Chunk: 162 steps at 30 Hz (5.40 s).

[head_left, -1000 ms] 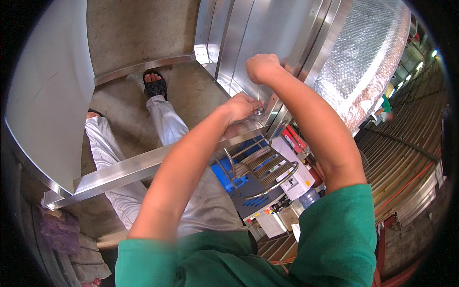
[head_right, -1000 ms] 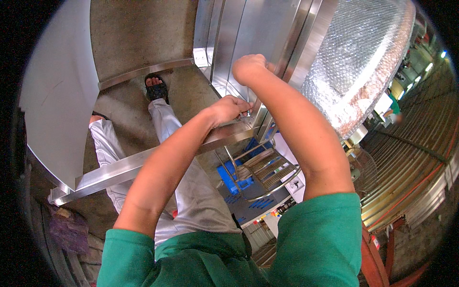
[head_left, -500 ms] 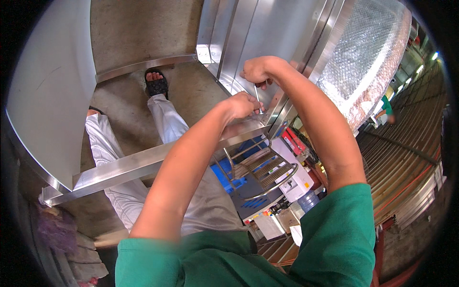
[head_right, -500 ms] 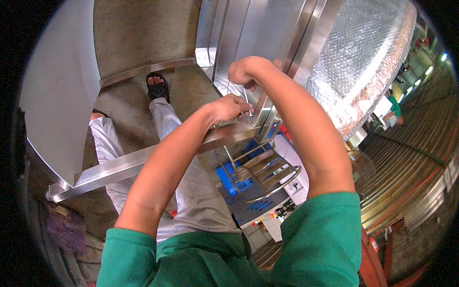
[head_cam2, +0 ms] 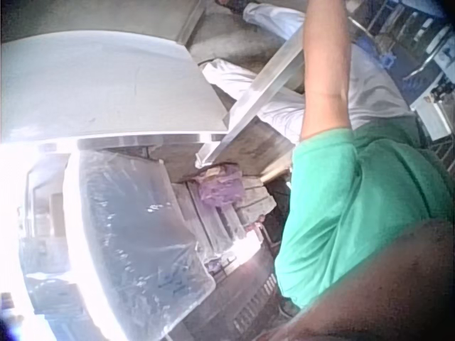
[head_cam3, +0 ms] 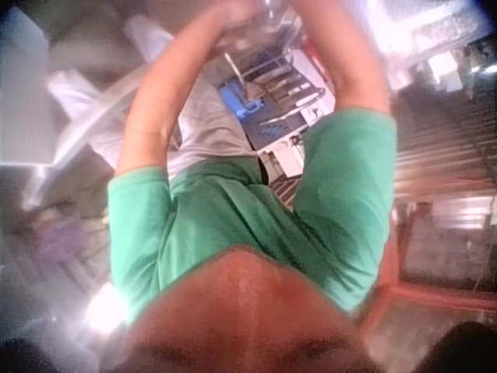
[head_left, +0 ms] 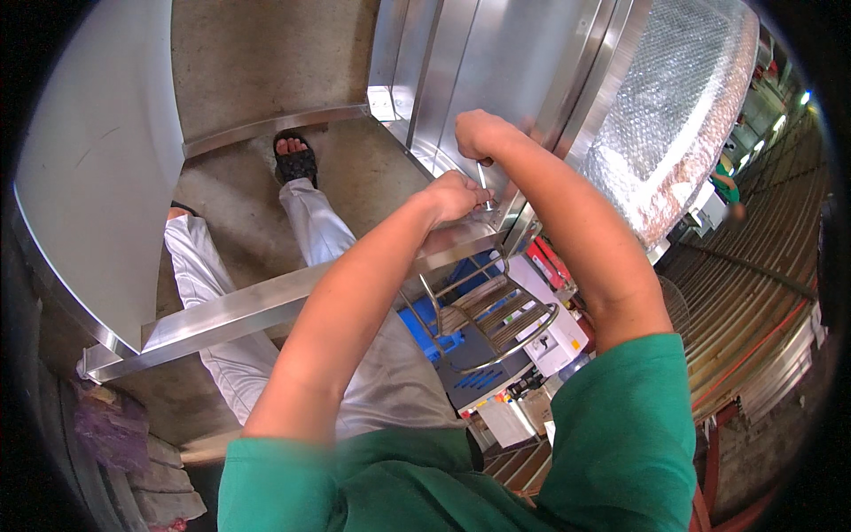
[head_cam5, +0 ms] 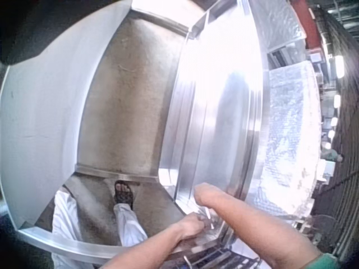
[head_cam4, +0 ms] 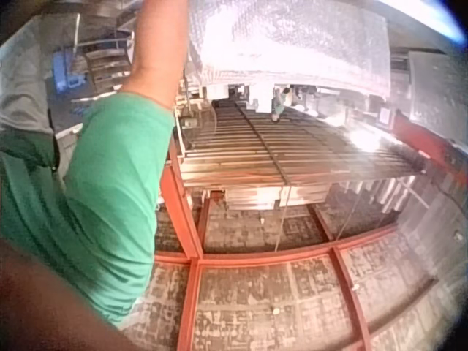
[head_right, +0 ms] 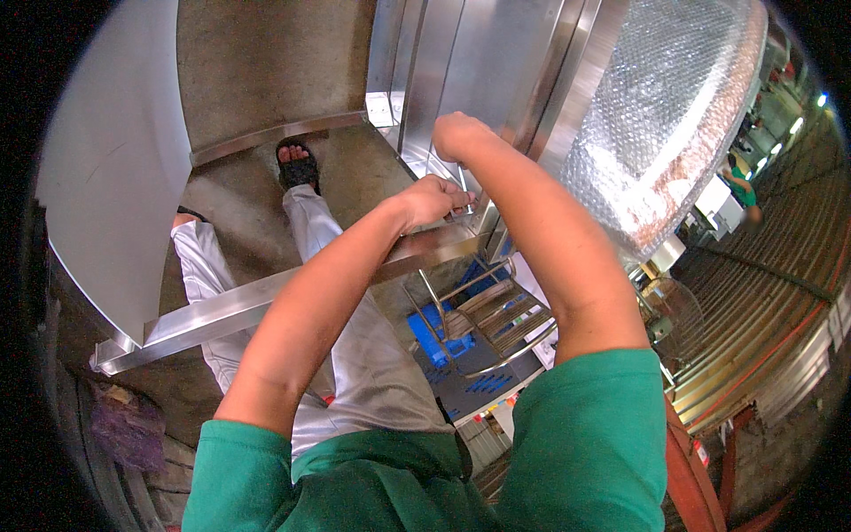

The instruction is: The person assembles a stainless steel frame by hand, retrieving small fasteners from bins and attaching them to the frame. They repeatedly walk between the frame and a parts shelf, selecting fasteners and tightening them into place.

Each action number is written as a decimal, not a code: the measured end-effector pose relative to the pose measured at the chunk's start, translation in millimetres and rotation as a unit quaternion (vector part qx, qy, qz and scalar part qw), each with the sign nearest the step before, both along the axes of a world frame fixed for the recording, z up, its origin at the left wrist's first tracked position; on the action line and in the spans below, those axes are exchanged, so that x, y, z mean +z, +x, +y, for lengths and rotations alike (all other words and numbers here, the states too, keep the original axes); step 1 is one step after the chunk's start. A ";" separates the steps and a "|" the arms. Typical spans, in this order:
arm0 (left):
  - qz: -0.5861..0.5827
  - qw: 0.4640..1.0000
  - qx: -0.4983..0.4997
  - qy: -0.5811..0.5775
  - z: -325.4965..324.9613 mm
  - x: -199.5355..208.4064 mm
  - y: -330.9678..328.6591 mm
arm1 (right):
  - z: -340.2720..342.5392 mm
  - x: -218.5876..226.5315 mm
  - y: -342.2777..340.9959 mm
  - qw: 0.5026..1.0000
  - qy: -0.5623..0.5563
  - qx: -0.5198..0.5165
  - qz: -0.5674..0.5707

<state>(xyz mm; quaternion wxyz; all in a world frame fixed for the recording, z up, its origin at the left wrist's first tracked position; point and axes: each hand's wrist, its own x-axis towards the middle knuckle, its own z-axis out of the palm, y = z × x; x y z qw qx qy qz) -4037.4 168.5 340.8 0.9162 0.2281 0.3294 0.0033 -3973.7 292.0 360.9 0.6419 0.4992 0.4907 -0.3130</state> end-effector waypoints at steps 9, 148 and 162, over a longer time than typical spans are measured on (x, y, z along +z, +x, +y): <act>0.055 0.990 0.054 0.114 7.1 6.7 -10.1 | 24.3 13.3 -21.3 0.998 -0.059 0.017 0.019; -0.398 0.195 -0.798 0.407 -1113.0 434.2 385.8 | -1375.7 456.2 98.2 -0.594 0.656 -0.462 -0.063; -0.494 0.262 -0.795 0.234 -1528.2 490.4 423.9 | -1631.7 465.2 160.3 -0.598 0.679 -0.410 -0.119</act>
